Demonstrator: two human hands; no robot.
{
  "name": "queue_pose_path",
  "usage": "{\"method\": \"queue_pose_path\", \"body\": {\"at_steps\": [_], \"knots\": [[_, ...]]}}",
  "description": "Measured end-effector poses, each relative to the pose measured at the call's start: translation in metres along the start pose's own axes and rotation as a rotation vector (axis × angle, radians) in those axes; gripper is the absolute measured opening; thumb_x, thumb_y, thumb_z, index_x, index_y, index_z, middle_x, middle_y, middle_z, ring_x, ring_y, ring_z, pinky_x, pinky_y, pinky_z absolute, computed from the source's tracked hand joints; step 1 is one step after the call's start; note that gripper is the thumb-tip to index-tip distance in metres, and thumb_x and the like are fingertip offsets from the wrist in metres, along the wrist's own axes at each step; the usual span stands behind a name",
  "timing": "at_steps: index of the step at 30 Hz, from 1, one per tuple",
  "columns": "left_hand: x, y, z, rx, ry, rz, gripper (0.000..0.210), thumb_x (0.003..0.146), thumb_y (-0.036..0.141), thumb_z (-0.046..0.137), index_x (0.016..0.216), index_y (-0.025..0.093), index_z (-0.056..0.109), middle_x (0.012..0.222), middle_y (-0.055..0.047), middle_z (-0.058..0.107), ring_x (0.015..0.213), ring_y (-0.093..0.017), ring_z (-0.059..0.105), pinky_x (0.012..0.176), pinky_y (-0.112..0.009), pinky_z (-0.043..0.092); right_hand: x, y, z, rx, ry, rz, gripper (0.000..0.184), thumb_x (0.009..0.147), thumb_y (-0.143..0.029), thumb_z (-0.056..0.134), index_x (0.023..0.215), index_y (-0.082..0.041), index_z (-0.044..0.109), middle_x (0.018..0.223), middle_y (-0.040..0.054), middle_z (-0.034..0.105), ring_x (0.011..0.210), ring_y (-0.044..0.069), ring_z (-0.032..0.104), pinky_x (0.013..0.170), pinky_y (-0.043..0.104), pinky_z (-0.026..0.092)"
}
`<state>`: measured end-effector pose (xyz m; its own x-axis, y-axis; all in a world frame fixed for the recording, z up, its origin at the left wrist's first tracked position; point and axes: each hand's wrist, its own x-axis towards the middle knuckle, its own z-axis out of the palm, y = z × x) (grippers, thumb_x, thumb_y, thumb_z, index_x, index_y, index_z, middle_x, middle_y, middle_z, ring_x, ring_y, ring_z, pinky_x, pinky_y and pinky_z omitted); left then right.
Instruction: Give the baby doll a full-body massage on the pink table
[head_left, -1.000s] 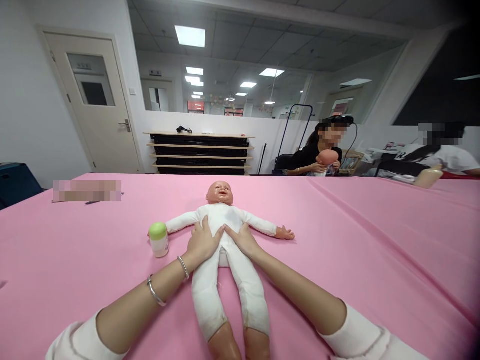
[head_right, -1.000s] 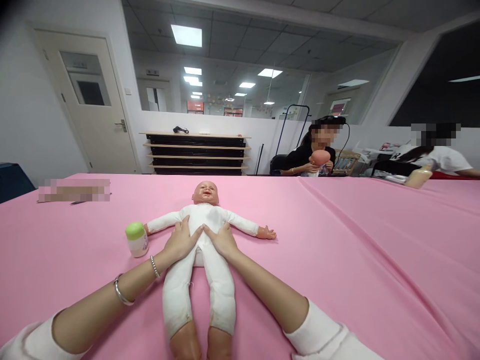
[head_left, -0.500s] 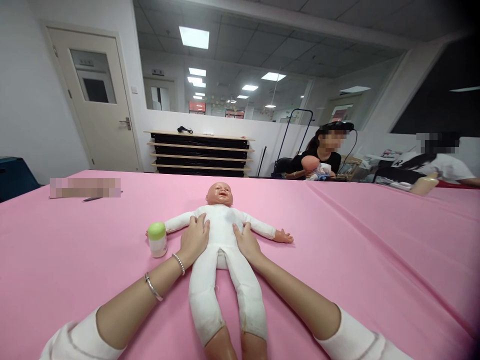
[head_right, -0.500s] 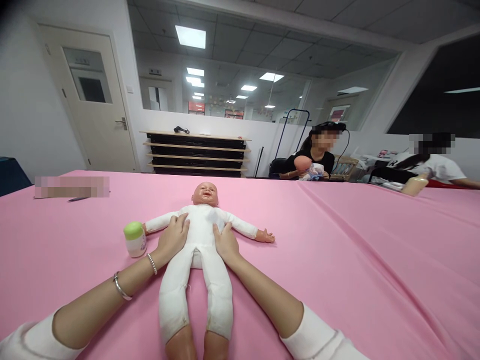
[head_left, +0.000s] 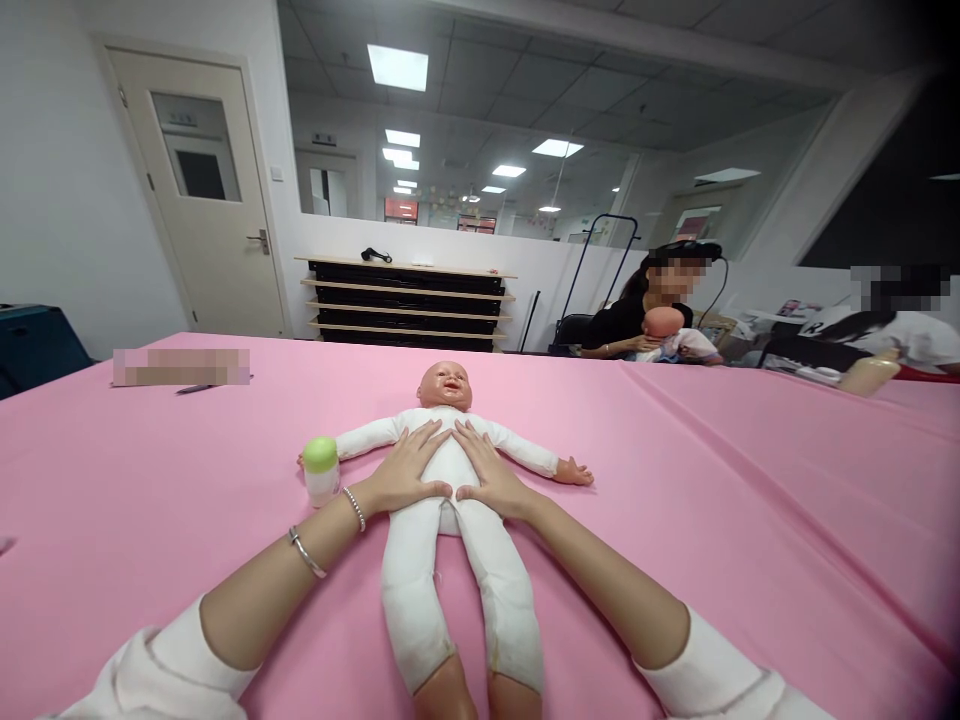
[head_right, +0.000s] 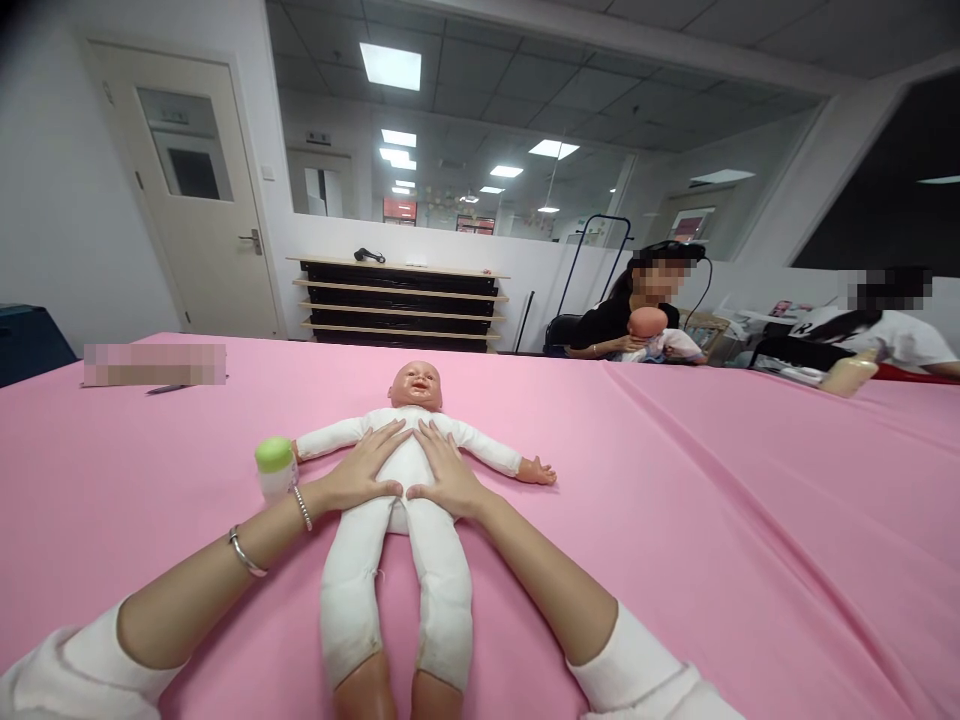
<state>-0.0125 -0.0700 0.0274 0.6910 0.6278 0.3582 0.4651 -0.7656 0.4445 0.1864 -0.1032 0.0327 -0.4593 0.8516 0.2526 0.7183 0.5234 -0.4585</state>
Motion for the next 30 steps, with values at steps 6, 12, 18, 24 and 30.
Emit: {"method": "queue_pose_path", "body": {"at_steps": [6,12,18,24,30], "knots": [[0.003,0.0,0.007,-0.093,0.131,-0.104,0.049,0.086,0.047,0.042,0.132,0.029,0.039,0.142,-0.002,0.033,0.131,-0.02,0.027,0.109,-0.039,0.019,0.002,-0.004,0.003,0.049,0.067,0.077,0.066,0.082,-0.055,0.043,0.138,-0.024,0.028,0.147,0.0059,0.02,0.137,0.021,0.012,0.11,0.048,0.006],[0.004,-0.008,0.016,-0.154,0.23,-0.125,0.038,0.091,0.034,0.03,0.121,0.026,0.051,0.135,-0.001,0.042,0.126,-0.016,0.034,0.108,-0.036,0.023,0.002,-0.004,0.009,0.095,0.153,0.113,0.048,0.092,-0.042,0.021,0.133,-0.023,0.037,0.145,0.0029,0.027,0.136,0.015,0.017,0.112,0.044,0.008],[-0.002,-0.002,0.004,-0.092,0.076,-0.061,0.06,0.081,0.051,0.049,0.134,0.027,0.036,0.145,-0.004,0.028,0.133,-0.023,0.021,0.109,-0.043,0.016,0.0,0.0,0.003,0.08,0.042,0.076,0.065,0.083,-0.055,0.04,0.138,-0.023,0.026,0.147,0.0041,0.018,0.138,0.019,0.008,0.111,0.046,0.005],[-0.001,-0.001,0.001,-0.123,0.034,-0.042,0.078,0.069,0.058,0.06,0.136,0.028,0.032,0.146,-0.006,0.023,0.134,-0.027,0.018,0.109,-0.046,0.016,0.0,-0.002,-0.004,0.086,-0.023,0.064,0.089,0.068,-0.06,0.058,0.14,-0.024,0.02,0.148,0.0073,0.013,0.138,0.024,0.005,0.11,0.048,0.005],[0.001,-0.004,0.007,-0.143,0.087,-0.093,0.061,0.079,0.054,0.051,0.133,0.029,0.038,0.143,-0.005,0.029,0.133,-0.024,0.023,0.109,-0.043,0.018,0.0,-0.006,0.001,0.136,0.044,0.113,0.071,0.079,-0.055,0.047,0.138,-0.022,0.028,0.148,0.0065,0.016,0.137,0.02,0.009,0.111,0.043,0.007]]}}
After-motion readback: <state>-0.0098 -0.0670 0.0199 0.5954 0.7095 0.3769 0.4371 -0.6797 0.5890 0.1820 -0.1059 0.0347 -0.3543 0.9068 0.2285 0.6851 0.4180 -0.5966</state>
